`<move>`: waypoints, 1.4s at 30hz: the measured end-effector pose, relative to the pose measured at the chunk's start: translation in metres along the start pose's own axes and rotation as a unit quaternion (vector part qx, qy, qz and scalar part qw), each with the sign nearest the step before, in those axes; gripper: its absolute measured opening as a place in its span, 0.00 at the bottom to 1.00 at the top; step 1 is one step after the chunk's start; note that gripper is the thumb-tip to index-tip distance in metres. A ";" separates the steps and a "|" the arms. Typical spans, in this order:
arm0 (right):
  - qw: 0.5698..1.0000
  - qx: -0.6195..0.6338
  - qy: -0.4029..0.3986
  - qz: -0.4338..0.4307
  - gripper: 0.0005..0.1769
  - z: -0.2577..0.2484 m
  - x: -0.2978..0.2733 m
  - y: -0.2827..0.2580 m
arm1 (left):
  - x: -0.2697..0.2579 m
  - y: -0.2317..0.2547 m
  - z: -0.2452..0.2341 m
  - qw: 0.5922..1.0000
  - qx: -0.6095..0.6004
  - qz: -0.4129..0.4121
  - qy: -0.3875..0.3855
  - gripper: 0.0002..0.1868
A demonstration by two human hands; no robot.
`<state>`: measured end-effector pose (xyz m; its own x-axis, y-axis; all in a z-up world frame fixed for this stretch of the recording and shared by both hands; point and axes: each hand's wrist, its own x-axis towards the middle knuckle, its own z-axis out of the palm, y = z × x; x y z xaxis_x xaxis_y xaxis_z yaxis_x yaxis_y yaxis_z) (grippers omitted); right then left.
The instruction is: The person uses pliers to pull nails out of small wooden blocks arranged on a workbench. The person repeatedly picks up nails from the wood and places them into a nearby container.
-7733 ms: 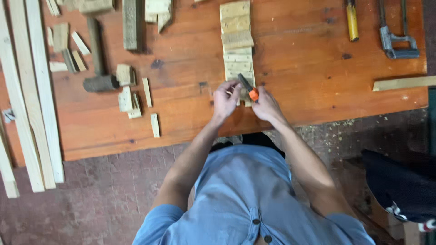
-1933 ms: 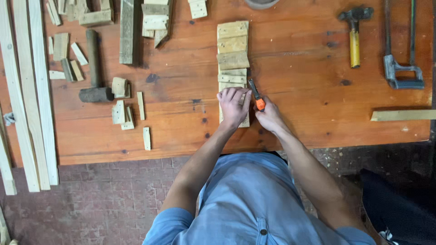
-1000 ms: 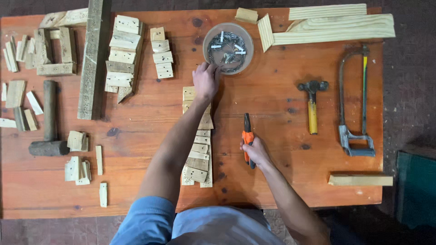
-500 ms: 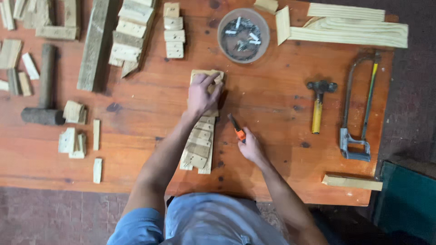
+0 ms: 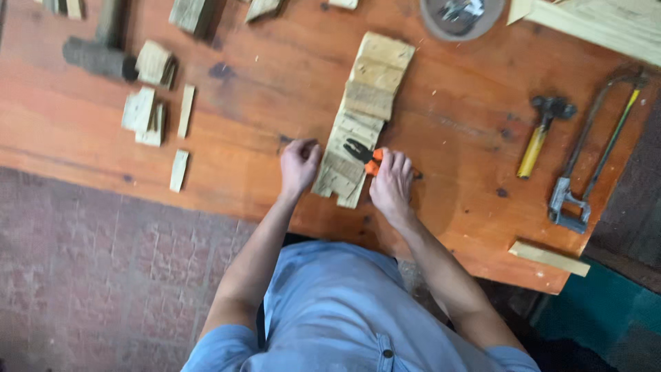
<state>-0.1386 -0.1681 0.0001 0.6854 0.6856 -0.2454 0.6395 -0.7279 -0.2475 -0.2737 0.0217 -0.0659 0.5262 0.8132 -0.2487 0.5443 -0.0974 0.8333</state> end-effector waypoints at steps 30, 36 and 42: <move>0.944 -0.315 -0.080 -0.057 0.32 0.042 -0.004 -0.059 | -0.029 -0.025 -0.004 0.988 0.033 0.129 -0.072 0.15; 0.943 -0.320 0.032 -0.090 0.29 0.045 -0.010 -0.052 | -0.030 -0.017 -0.004 0.993 0.041 0.095 -0.062 0.14; 0.935 -0.309 0.105 -0.137 0.27 0.045 -0.009 -0.041 | -0.030 -0.011 -0.004 0.994 0.048 0.073 -0.067 0.14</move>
